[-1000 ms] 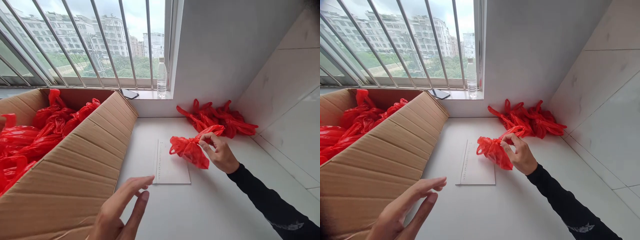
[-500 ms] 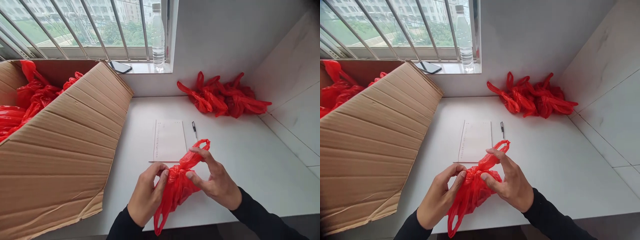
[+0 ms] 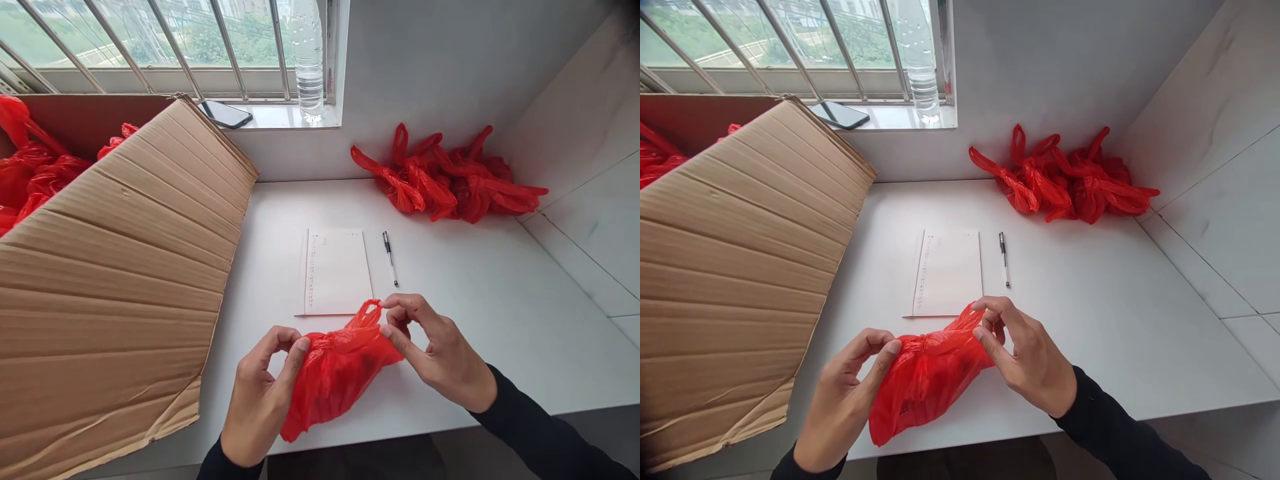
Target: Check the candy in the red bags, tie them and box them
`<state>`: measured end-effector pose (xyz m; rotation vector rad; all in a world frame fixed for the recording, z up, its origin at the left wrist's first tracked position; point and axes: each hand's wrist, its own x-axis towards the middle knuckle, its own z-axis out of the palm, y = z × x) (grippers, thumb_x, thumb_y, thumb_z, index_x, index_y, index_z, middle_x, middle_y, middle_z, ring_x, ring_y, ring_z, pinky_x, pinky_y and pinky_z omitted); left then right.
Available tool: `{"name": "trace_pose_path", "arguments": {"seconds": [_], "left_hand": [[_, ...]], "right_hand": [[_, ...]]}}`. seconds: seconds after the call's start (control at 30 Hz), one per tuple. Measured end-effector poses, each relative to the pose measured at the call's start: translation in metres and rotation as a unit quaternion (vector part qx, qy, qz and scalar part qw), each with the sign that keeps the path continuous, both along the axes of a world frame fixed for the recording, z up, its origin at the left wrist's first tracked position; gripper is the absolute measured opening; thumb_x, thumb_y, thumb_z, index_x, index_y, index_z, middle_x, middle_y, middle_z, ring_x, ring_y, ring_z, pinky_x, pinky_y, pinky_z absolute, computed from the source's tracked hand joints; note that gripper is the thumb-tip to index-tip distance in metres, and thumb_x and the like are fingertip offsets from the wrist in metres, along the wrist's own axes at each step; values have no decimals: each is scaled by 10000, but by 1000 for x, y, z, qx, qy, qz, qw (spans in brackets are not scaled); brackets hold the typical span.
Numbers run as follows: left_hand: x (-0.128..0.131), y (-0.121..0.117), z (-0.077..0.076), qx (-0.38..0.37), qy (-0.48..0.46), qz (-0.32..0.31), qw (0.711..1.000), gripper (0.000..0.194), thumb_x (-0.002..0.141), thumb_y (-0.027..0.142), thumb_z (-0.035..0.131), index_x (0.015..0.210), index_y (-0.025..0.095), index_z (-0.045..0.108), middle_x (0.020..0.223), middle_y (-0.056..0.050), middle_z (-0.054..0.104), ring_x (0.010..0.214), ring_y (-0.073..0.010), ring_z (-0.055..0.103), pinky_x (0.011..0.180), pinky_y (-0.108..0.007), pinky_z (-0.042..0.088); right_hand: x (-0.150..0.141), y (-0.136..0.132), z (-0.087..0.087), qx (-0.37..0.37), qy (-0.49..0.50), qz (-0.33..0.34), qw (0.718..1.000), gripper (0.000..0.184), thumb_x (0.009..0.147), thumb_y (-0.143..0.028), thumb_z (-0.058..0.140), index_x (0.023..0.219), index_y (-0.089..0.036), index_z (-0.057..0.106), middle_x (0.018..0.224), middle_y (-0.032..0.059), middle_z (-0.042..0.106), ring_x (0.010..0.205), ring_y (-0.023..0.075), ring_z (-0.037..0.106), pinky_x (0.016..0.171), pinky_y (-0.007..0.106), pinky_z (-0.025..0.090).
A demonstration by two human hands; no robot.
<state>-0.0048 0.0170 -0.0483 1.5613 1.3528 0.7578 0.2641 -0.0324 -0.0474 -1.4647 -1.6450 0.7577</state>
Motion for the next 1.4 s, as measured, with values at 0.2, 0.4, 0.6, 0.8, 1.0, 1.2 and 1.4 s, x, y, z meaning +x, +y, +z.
{"name": "trace_pose_path", "arguments": {"seconds": [0.2,0.4,0.6,0.8,1.0,1.2,1.4], "left_hand": [[-1,-4,5,6,-3,-14,1000,223,960,422,569,835,240,606,782,43,627,775,-134,592,737,-224,434],[2,-10,7,46,8,4,999,222,964,408,562,829,235,598,775,40,616,749,-129,573,703,-217,434],[-10,-14,9,13,-2,71,997,228,955,461,552,942,237,592,853,4,628,778,-163,610,689,-249,497],[13,-24,9,212,131,-101,963,461,924,264,620,1357,295,469,1366,-97,447,1225,-264,523,960,-389,508],[-5,-20,7,246,121,-62,960,104,938,169,583,960,262,625,1206,-44,537,1097,-219,582,945,-371,469],[-22,-18,15,147,42,72,986,112,939,301,602,1050,290,613,1266,-23,585,1236,-233,538,1031,-380,404],[-10,-20,24,251,73,-42,964,319,846,110,595,1095,304,644,1218,-25,603,1156,-233,568,962,-356,473]], "right_hand": [[-17,7,10,55,-31,-29,998,178,975,-248,571,1149,-272,600,1073,11,621,1023,180,567,895,337,462],[-25,13,15,19,-14,52,998,84,974,-219,569,917,-239,627,824,-25,607,788,154,550,749,324,437],[-10,9,19,-38,19,-25,999,110,1001,-352,558,1021,-268,628,971,-19,631,921,164,574,840,325,431],[-44,17,21,-100,-2,119,988,140,933,-288,653,1065,-241,647,919,-15,635,855,170,555,829,356,427],[-31,12,26,-116,49,81,989,57,949,-218,586,902,-237,610,856,-29,610,783,150,537,744,315,419],[-3,4,20,-113,84,-27,990,118,998,-379,540,980,-263,554,948,-15,558,919,179,524,859,332,402],[-13,0,24,-148,126,0,981,281,973,-446,588,808,-231,510,752,-31,480,692,148,443,665,301,374]]}}
